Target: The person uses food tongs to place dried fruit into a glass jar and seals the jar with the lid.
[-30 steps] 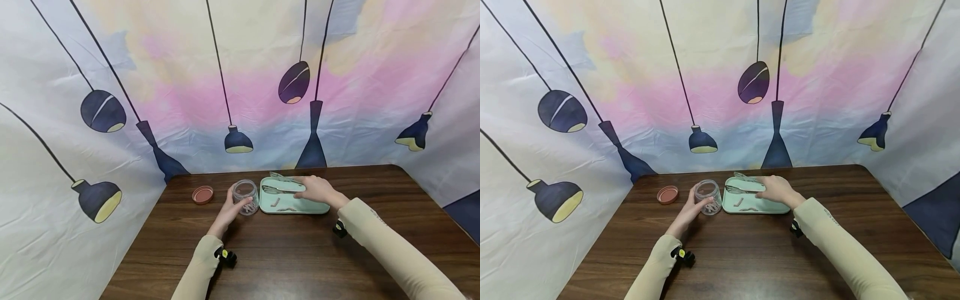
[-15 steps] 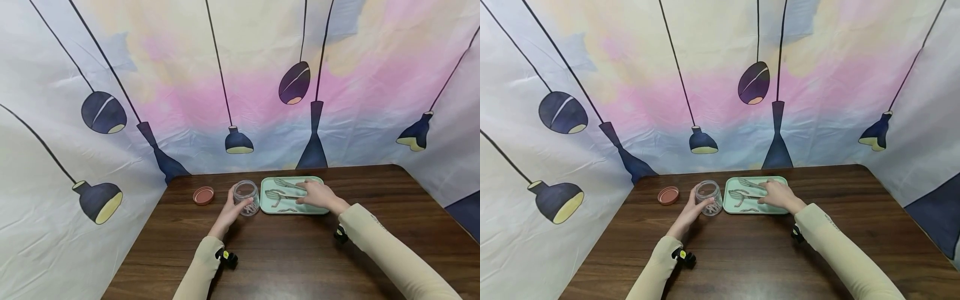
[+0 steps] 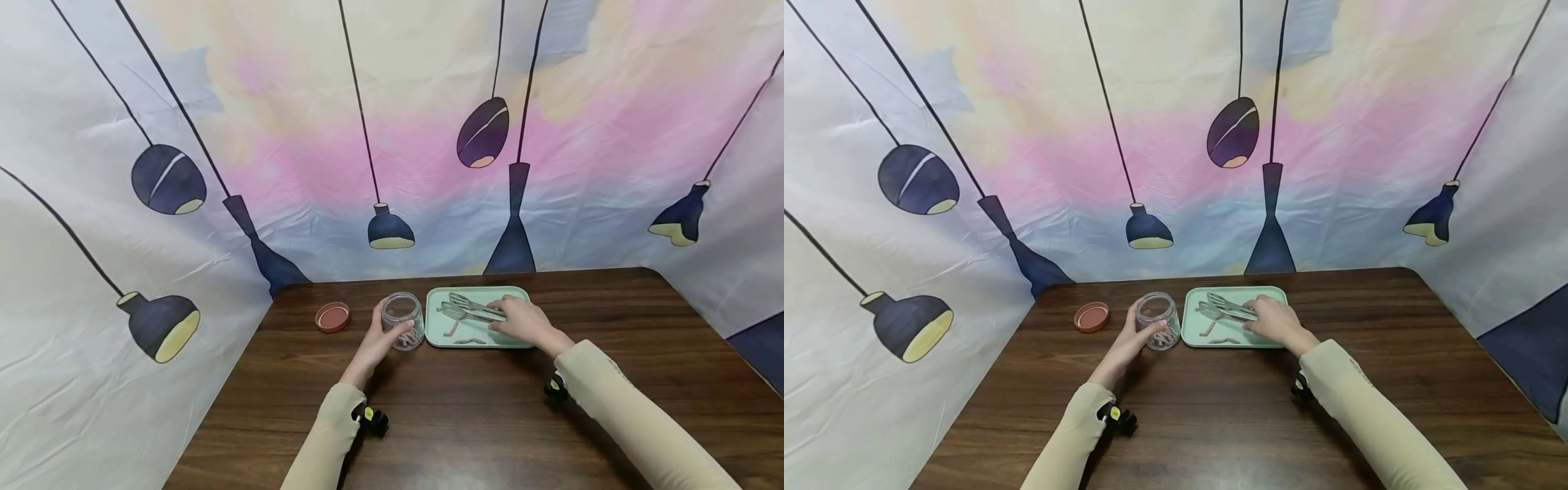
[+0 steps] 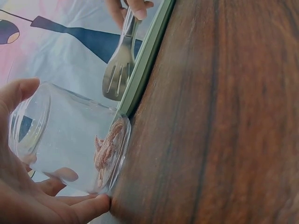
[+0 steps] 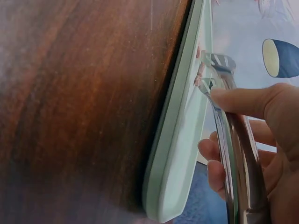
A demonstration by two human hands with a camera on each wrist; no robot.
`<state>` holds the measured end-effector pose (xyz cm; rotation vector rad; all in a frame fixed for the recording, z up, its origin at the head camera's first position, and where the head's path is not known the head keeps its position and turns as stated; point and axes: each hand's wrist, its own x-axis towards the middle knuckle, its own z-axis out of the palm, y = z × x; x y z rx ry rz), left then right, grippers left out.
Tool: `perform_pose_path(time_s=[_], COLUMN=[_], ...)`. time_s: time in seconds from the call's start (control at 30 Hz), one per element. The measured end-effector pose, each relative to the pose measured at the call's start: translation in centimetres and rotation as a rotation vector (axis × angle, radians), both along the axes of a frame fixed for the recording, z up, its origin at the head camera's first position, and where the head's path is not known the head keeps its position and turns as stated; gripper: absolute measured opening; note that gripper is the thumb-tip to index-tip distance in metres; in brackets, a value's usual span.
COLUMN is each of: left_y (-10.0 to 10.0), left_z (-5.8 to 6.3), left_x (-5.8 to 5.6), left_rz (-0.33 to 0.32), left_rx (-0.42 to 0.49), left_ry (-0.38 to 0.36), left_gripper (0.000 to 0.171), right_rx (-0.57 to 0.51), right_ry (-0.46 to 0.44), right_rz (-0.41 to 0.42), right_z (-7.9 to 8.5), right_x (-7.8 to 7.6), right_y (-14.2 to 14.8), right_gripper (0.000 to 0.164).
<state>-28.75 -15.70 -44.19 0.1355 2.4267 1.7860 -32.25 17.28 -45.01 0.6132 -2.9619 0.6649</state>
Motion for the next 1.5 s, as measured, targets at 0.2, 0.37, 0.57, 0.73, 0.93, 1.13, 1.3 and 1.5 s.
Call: perform_pose_path(time_s=[0.2,0.37,0.57,0.73,0.93,1.13,1.3,1.5], left_y=[-0.5,-0.5,-0.3,-0.2,-0.2,-0.3,-0.3,-0.2], left_z=[-2.3,-2.8,-2.9,-2.9,-3.1,-3.1,-3.1,-2.8], left_x=[-1.7,-1.7,-1.5,-1.5,-1.7,-1.8,-1.7,-1.4], left_rz=[0.023,0.03,0.032,0.032,0.032,0.031,0.034,0.028], left_rx=[0.011,0.015,0.013,0.001,0.0,-0.005,-0.007,-0.001], left_ry=[0.007,0.034,0.034,0.045,0.049,0.049,0.054,0.054], left_gripper=[0.092,0.093,0.095,0.097,0.096,0.098,0.096,0.094], right_rx=[-0.013,-0.054,-0.094,-0.128,-0.177,-0.215,-0.225,-0.246], right_ry=[0.033,0.012,0.012,0.028,0.03,0.001,0.004,0.01], right_rz=[-0.037,-0.075,-0.098,-0.098,-0.101,-0.105,-0.106,-0.115], right_z=[-0.1,-0.4,-1.2,-1.8,-2.4,-2.7,-2.8,-2.9], right_x=[0.3,0.6,0.8,1.1,1.5,1.6,1.8,2.0], right_y=[0.2,0.3,0.4,0.6,0.9,1.0,1.0,1.2], right_gripper=[0.038,0.036,0.036,0.036,0.036,0.038,0.039,0.039])
